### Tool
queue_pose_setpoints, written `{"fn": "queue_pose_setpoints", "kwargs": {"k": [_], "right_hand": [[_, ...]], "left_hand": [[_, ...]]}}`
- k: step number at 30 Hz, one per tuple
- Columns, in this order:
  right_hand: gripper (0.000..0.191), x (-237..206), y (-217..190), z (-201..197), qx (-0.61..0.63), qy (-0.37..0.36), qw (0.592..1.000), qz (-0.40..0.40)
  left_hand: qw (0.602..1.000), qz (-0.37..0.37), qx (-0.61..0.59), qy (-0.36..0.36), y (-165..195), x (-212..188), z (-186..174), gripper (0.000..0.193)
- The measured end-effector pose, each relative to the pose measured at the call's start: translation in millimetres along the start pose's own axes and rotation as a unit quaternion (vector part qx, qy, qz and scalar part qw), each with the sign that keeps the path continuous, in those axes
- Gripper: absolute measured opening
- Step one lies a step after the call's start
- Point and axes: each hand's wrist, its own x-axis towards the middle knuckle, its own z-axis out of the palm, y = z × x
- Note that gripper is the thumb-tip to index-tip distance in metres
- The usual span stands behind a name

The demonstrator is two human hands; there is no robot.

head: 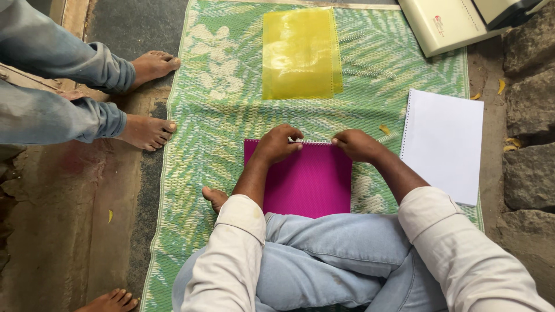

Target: The person assembles a notebook by hand on a mat, first inserting a pink cover and paper into a spiral binding, then swapping for yellow covers and aligning multiple sheets of paper before tucking them into the spiral.

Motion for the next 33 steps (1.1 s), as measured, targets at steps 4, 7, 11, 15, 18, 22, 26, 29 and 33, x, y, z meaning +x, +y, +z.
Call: {"fn": "queue_pose_setpoints", "kwargs": {"k": [4, 7, 11, 15, 18, 22, 26, 29, 33], "right_hand": [[0.032, 0, -2, 2, -0.045, 0.037, 0.998, -0.031], [0.039, -1, -4, 3, 0.009, 0.073, 0.995, -0.065], [0.030, -1, -7, 4, 0.013, 0.042, 0.998, -0.047], [0.037, -1, -7, 7, -0.029, 0.075, 0.996, -0.043], [0.045, 1, -6, 11, 0.028, 0.107, 0.986, -0.122], [0.032, 4, -5, 13, 0.005, 0.031, 0.998, -0.056], [0.034, -2, -10, 13, -0.041, 0.108, 0.988, -0.106], [0.035, -6, -15, 9, 0.008, 0.143, 0.979, -0.148], [0.021, -7, -15, 2, -0.043, 0.047, 0.997, -0.045]], "left_hand": [[0.999, -0.012, -0.029, -0.010, -2, 3, 3, 0.025], [0.998, -0.031, -0.041, -0.020, -3, 3, 4, 0.029], [0.999, -0.011, -0.033, -0.018, -4, 3, 2, 0.027], [0.999, -0.013, -0.038, -0.012, -4, 2, 0, 0.031], [0.999, 0.018, -0.032, -0.006, -4, 2, -2, 0.030], [0.998, -0.007, -0.050, -0.022, -5, 2, -1, 0.023], [0.999, 0.015, -0.051, 0.000, -5, 3, 1, 0.027], [0.998, -0.002, -0.052, -0.021, -6, 3, 0, 0.029], [0.999, -0.015, -0.035, -0.030, -5, 1, -5, 0.031]]}}
